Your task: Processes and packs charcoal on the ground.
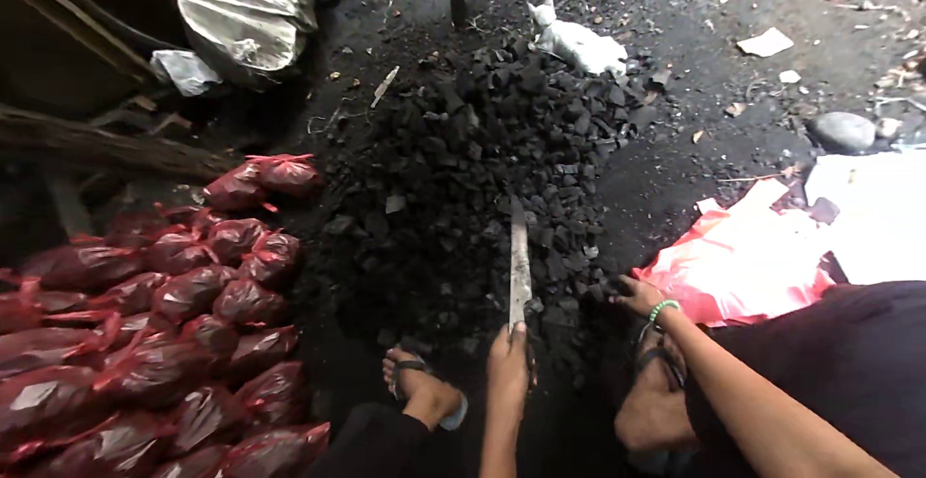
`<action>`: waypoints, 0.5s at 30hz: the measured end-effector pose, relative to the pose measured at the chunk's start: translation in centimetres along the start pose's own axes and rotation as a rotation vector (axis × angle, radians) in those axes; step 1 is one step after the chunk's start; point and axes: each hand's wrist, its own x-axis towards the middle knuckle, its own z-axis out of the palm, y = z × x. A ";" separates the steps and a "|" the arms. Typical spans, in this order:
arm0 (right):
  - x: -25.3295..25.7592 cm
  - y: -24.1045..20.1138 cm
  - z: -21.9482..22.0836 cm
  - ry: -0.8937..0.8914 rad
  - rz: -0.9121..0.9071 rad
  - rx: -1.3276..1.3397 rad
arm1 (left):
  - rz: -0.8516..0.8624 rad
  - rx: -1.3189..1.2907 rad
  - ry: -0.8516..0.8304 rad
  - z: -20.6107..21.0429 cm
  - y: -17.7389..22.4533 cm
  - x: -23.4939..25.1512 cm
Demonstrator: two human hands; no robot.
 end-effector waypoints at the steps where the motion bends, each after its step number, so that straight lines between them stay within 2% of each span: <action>1: -0.5 -0.2 0.3 -0.065 0.009 -0.103 | 0.006 0.089 -0.042 0.5 -0.1 -0.1; 3: -1.4 -0.6 0.7 -0.176 0.000 -0.215 | 0.025 0.244 -0.123 1.4 -0.4 -0.3; 7: -1.9 0.1 0.9 -0.267 -0.066 -0.277 | 0.040 0.452 -0.278 2.9 -0.9 -0.8; 10: -1.9 0.5 1.5 -0.197 -0.043 -0.287 | 0.037 0.564 -0.345 4.1 -1.6 -1.1; 13: -2.2 0.9 1.7 -0.024 0.029 -0.137 | 0.047 0.616 -0.342 5.4 -3.0 -1.5; 15: -2.3 1.1 1.7 0.025 0.066 -0.082 | 0.065 0.627 -0.316 6.1 -3.7 -1.6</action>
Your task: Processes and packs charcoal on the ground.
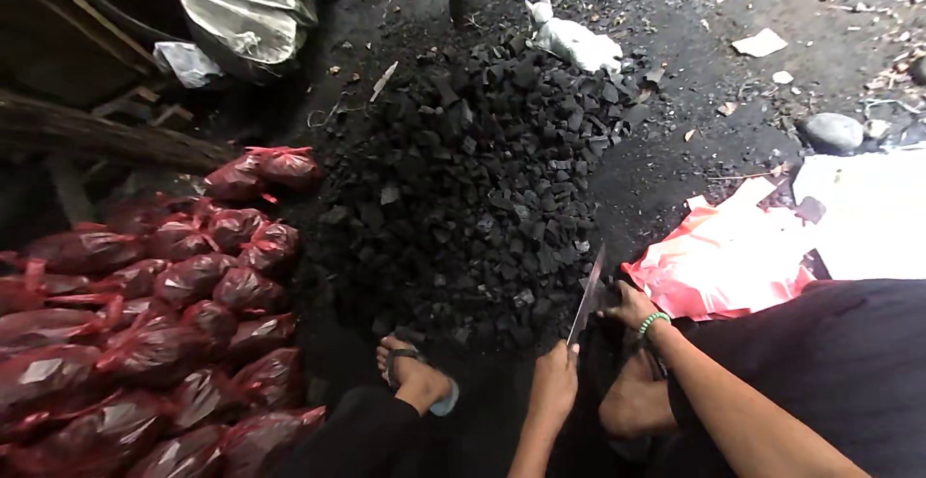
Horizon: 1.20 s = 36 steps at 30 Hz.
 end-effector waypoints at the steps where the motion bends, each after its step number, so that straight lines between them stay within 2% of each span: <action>1: -0.1 0.1 0.0 -0.025 -0.002 -0.054 | -0.001 0.009 0.010 0.3 -0.1 0.2; 6: 0.2 0.9 0.6 -0.097 -0.060 -0.211 | -0.004 0.078 0.050 0.8 -0.1 0.9; 9: -0.1 0.9 0.5 -0.119 -0.046 -0.258 | 0.057 0.094 0.117 0.2 1.1 0.7; 11: -0.4 0.8 0.5 -0.114 -0.038 -0.250 | 0.187 0.054 0.266 -0.2 2.0 0.1; 14: -0.2 1.0 0.6 -0.086 -0.037 -0.223 | 0.528 -0.102 0.672 0.1 3.2 -0.3; 17: -0.4 1.1 0.7 -0.068 -0.045 -0.229 | 0.632 -0.236 0.802 1.0 3.9 0.0; 19: -0.7 0.8 0.7 -0.055 -0.039 -0.226 | 0.513 -0.142 0.702 3.2 1.9 0.8; 20: -0.9 0.6 0.6 -0.057 -0.024 -0.228 | 0.358 -0.041 0.525 4.4 0.6 1.1; 22: -0.9 0.4 0.7 -0.063 0.001 -0.244 | -0.012 0.143 0.006 5.9 -1.5 2.2; 23: -0.9 0.4 0.8 -0.068 0.010 -0.253 | -0.086 0.173 -0.113 6.5 -2.2 2.7; 24: -0.7 0.4 0.8 -0.075 0.020 -0.256 | -0.099 0.165 -0.144 6.7 -2.4 3.1; 30: 1.0 0.9 2.1 -0.063 0.021 -0.172 | -0.038 0.077 -0.062 5.3 -2.4 3.0; 33: 1.2 -1.3 2.3 -0.043 -0.052 -0.042 | -0.005 -0.060 0.142 3.5 -1.9 2.8; 36: 0.4 -5.7 1.2 0.028 -0.203 0.366 | -0.021 -0.222 0.397 1.4 -1.9 3.0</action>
